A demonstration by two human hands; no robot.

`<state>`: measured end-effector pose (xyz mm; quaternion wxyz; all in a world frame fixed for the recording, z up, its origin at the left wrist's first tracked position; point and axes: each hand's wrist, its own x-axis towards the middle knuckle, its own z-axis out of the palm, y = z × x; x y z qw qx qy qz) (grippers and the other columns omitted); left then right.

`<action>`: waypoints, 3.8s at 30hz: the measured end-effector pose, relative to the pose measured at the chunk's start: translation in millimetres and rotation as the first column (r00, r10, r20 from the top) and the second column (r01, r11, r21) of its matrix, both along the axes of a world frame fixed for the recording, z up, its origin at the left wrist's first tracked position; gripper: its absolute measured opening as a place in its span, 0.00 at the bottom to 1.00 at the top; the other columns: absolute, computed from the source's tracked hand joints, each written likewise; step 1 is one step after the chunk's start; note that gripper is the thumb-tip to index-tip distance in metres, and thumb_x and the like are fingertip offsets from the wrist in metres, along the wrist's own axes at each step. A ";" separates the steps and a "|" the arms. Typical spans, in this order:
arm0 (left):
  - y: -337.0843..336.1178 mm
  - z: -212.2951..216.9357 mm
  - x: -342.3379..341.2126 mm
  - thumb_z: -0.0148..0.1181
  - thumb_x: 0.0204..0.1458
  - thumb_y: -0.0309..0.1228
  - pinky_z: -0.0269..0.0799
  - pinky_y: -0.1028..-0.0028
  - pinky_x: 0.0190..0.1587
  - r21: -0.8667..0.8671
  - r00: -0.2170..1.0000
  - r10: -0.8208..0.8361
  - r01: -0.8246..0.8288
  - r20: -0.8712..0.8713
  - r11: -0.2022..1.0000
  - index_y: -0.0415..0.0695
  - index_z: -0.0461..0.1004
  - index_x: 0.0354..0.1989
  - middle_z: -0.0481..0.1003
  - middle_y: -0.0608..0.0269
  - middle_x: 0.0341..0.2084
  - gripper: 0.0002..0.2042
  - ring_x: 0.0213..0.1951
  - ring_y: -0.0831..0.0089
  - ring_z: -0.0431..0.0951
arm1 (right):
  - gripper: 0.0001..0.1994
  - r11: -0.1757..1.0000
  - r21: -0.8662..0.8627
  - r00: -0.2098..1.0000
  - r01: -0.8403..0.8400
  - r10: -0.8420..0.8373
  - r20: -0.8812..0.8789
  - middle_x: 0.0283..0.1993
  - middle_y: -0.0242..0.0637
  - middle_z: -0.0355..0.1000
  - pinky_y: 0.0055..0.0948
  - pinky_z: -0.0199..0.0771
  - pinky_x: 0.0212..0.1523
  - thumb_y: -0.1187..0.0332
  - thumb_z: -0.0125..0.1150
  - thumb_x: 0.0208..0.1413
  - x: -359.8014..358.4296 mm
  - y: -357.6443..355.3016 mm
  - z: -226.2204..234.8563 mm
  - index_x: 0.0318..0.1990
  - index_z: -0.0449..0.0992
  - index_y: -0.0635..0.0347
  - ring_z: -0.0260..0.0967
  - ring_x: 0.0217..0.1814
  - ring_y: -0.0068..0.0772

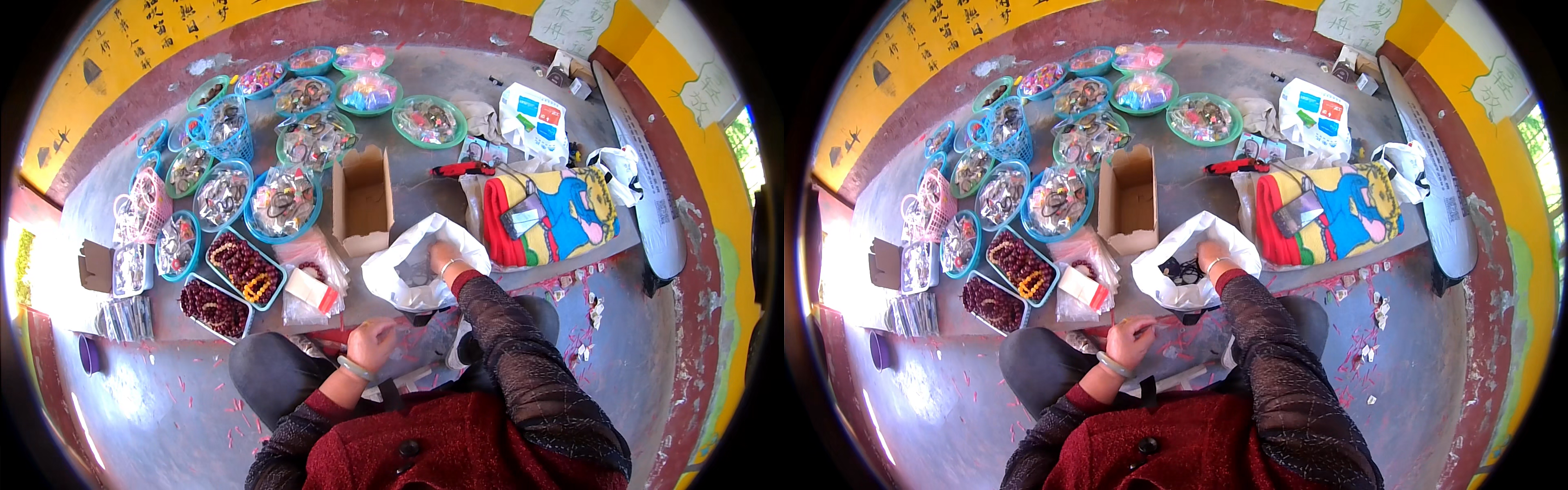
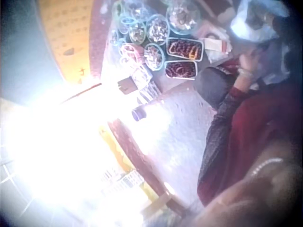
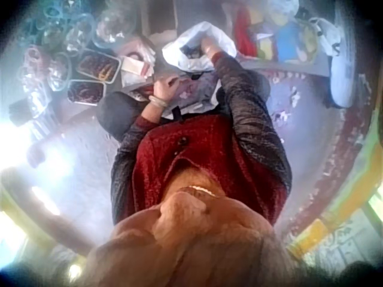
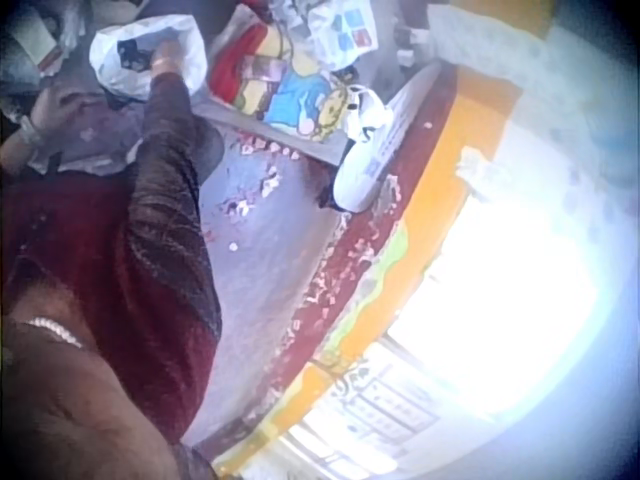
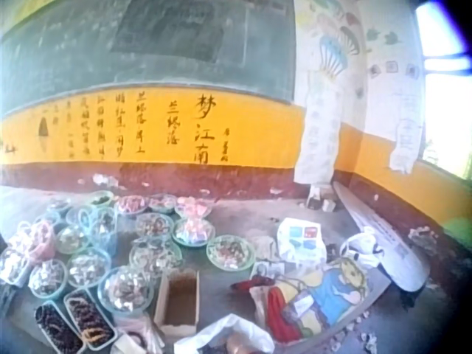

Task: The person sits on the floor and sorts through small items, including beads and hair accessories, from a white bag. They handle the items by hand, picking them up and placing them into a cardboard box.

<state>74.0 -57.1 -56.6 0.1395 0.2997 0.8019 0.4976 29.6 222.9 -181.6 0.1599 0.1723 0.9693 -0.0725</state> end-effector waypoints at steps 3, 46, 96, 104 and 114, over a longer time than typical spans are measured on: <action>0.2 8.1 0.6 0.55 0.41 0.28 0.70 0.71 0.35 -0.019 0.999 0.011 -0.011 0.032 1.000 0.38 0.75 0.30 0.75 0.53 0.27 0.09 0.31 0.60 0.75 | 0.09 0.996 -0.076 0.996 -0.036 0.042 0.073 0.35 0.42 0.72 0.35 0.68 0.43 0.66 0.55 0.43 -8.1 3.3 26.4 0.32 0.76 0.57 0.69 0.40 0.41; -6.6 -22.2 -6.9 0.55 0.43 0.33 0.68 0.73 0.27 -0.230 0.965 -0.005 0.068 0.262 0.971 0.38 0.75 0.33 0.73 0.56 0.18 0.12 0.21 0.75 0.73 | 0.11 0.258 -0.941 0.975 -0.217 0.005 -0.224 0.31 0.33 0.71 0.21 0.68 0.38 0.80 0.52 0.45 78.7 -108.2 152.4 0.39 0.69 0.65 0.68 0.34 0.20; -4.8 13.1 -0.6 0.50 0.52 0.31 0.73 0.77 0.33 0.157 0.517 -0.272 0.256 0.812 0.954 0.38 0.68 0.43 0.73 0.59 0.35 0.12 0.37 0.71 0.75 | 0.12 0.453 -0.858 0.968 -0.243 0.165 -0.187 0.26 0.32 0.71 0.22 0.68 0.33 0.75 0.58 0.40 82.6 -107.8 169.7 0.35 0.70 0.62 0.68 0.29 0.23; -9.7 13.3 -11.8 0.46 0.54 0.32 0.72 0.79 0.29 0.347 0.363 -0.241 -0.264 0.900 0.900 0.42 0.68 0.42 0.74 0.62 0.33 0.11 0.36 0.72 0.76 | 0.05 0.657 -0.658 0.856 -0.369 -0.036 -0.516 0.29 0.38 0.70 0.27 0.67 0.35 0.71 0.58 0.41 81.1 -95.3 185.2 0.29 0.74 0.59 0.69 0.32 0.36; -12.8 13.9 -13.1 0.47 0.54 0.32 0.73 0.78 0.29 0.503 0.355 -0.410 -0.226 0.840 0.834 0.41 0.68 0.42 0.74 0.59 0.35 0.11 0.37 0.71 0.75 | 0.08 0.611 -0.644 0.851 -0.461 0.099 -0.515 0.28 0.36 0.68 0.27 0.67 0.35 0.70 0.58 0.40 81.8 -101.2 168.1 0.31 0.76 0.57 0.67 0.32 0.34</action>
